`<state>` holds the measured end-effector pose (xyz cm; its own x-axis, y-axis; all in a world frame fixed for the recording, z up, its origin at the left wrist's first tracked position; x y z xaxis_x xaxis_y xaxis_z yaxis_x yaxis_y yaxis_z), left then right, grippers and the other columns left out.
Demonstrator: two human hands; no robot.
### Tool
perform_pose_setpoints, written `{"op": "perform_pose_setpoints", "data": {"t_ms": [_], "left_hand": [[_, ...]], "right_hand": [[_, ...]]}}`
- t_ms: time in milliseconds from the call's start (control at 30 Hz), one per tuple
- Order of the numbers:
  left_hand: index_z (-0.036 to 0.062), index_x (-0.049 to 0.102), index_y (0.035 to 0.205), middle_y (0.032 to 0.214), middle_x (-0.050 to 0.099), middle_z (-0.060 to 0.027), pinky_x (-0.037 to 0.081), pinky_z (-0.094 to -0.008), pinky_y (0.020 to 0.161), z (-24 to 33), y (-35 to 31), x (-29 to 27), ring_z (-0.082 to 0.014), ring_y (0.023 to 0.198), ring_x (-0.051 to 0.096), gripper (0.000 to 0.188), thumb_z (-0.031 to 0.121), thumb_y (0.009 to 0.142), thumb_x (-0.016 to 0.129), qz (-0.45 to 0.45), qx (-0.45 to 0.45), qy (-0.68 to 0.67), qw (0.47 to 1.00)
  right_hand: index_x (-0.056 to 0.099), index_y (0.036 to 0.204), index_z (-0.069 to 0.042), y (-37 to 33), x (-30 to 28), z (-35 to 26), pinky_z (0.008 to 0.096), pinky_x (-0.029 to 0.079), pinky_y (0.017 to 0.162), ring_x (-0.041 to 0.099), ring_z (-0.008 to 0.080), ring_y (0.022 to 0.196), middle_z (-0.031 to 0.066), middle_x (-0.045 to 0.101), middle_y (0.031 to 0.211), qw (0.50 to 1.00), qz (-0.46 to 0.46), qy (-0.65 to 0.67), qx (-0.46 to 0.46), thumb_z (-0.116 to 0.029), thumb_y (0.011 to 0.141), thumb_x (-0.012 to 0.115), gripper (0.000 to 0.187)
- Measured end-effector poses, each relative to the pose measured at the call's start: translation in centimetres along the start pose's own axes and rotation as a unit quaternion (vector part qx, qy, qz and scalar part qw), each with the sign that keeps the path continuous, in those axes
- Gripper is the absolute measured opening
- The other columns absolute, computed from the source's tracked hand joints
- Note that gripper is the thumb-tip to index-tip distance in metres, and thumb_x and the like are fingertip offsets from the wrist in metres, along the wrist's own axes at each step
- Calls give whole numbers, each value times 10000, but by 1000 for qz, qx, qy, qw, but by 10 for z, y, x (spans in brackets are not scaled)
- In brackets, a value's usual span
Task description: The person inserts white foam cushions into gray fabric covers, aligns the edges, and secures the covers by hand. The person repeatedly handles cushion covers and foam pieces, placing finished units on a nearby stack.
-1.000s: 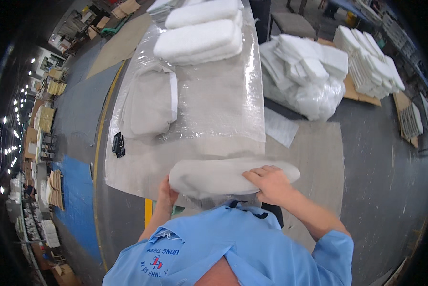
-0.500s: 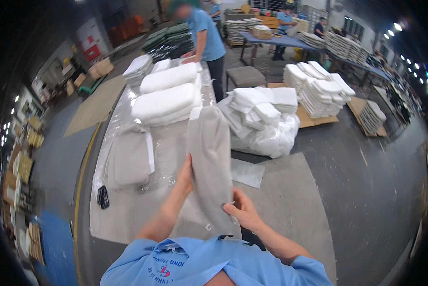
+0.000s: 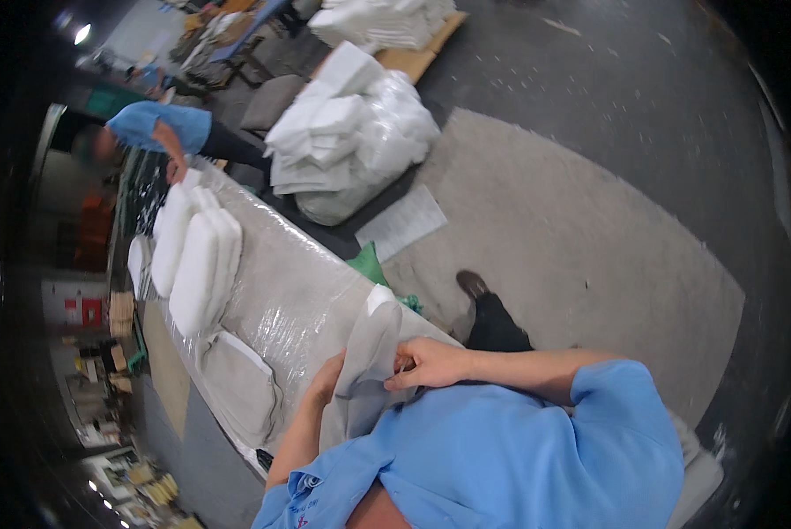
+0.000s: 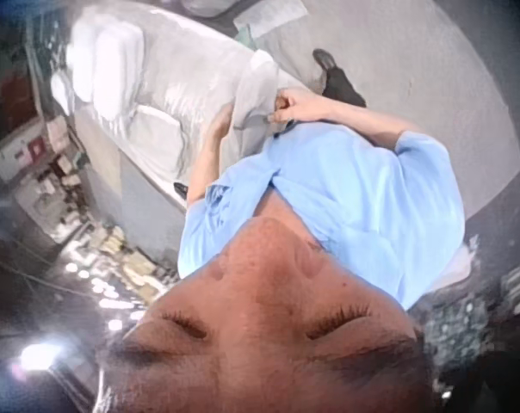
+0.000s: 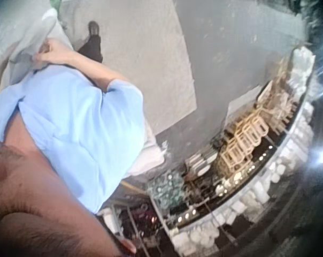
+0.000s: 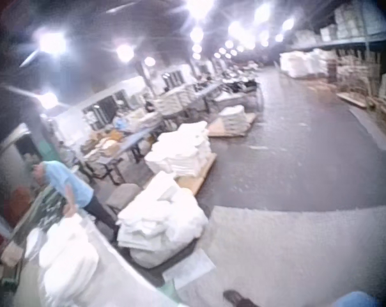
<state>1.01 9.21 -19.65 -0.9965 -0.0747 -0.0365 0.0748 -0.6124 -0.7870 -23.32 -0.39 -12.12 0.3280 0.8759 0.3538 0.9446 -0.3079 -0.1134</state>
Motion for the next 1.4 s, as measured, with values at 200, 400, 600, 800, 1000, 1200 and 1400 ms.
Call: {"op": "perform_pose_setpoints", "data": {"t_ms": [200, 400, 600, 800, 1000, 1200, 1400], "left_hand": [[19, 609, 1413, 1383, 640, -228, 479, -366, 1042, 28, 26, 29, -291, 1273, 610, 506, 397, 1099, 489, 113, 90, 452, 880], [26, 597, 1420, 1377, 640, -155, 437, -332, 1087, 118, 58, 83, -236, 1279, 585, 414, 287, 1118, 491, 15, 162, 232, 959], [20, 583, 1428, 1328, 643, -94, 429, -303, 1082, 109, 82, 83, -173, 1236, 572, 401, 253, 1106, 531, -54, 48, 156, 985], [26, 598, 1425, 1415, 600, -98, 417, -321, 1099, 105, 82, 83, -191, 1268, 562, 404, 248, 1089, 565, -27, 42, 108, 993], [10, 679, 1324, 1525, 524, -154, 353, -438, 1174, 152, 66, 105, -283, 1414, 479, 565, 481, 1095, 467, -54, 153, 230, 959], [0, 759, 1135, 1550, 472, -166, 281, -456, 1220, 154, 49, 126, -308, 1446, 426, 660, 551, 1102, 399, -92, 129, 222, 962], [10, 790, 966, 1455, 477, -155, 280, -445, 1198, 150, 48, 126, -312, 1417, 412, 641, 532, 1092, 439, -61, 184, 232, 953]], "right_hand": [[719, 1188, 8, -18, -34, 45, 391, 551, 894, 714, 283, 1012, 167, 751, 1131, 992, 43, -102, 61, -439, 898, 779, 536], [649, 1307, 8, -7, -37, 63, 386, 553, 919, 688, 246, 1054, 145, 715, 1210, 995, 13, -97, 19, -333, 943, 748, 509], [709, 1153, -49, 13, -47, 64, 362, 544, 822, 693, 203, 932, 88, 747, 1049, 991, 57, 61, -103, -195, 945, 706, 254], [673, 1055, -21, 8, -111, 114, 304, 564, 739, 708, 121, 822, 33, 728, 924, 965, 245, 31, 83, -141, 958, 707, 158], [692, 1029, -11, 15, -108, 121, 322, 552, 688, 694, 148, 742, 61, 723, 874, 957, 255, 112, 81, -126, 946, 724, 145], [686, 1006, -23, 26, -101, 132, 305, 550, 676, 676, 122, 737, 42, 708, 849, 954, 242, 161, 76, -122, 968, 707, 109], [618, 1000, -64, 32, -89, 143, 276, 522, 616, 638, 107, 749, 9, 631, 882, 909, 239, 325, 101, -130, 1047, 605, 82]]}}
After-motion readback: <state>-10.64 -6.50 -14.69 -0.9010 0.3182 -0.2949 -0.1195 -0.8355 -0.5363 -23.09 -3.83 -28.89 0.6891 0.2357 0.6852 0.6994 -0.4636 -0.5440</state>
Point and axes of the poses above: each hand's wrist, its own y-axis towards the middle knuckle, its own x-axis out of the palm, z = x × y, the point moved 7 cm from there along y, towards the middle knuckle
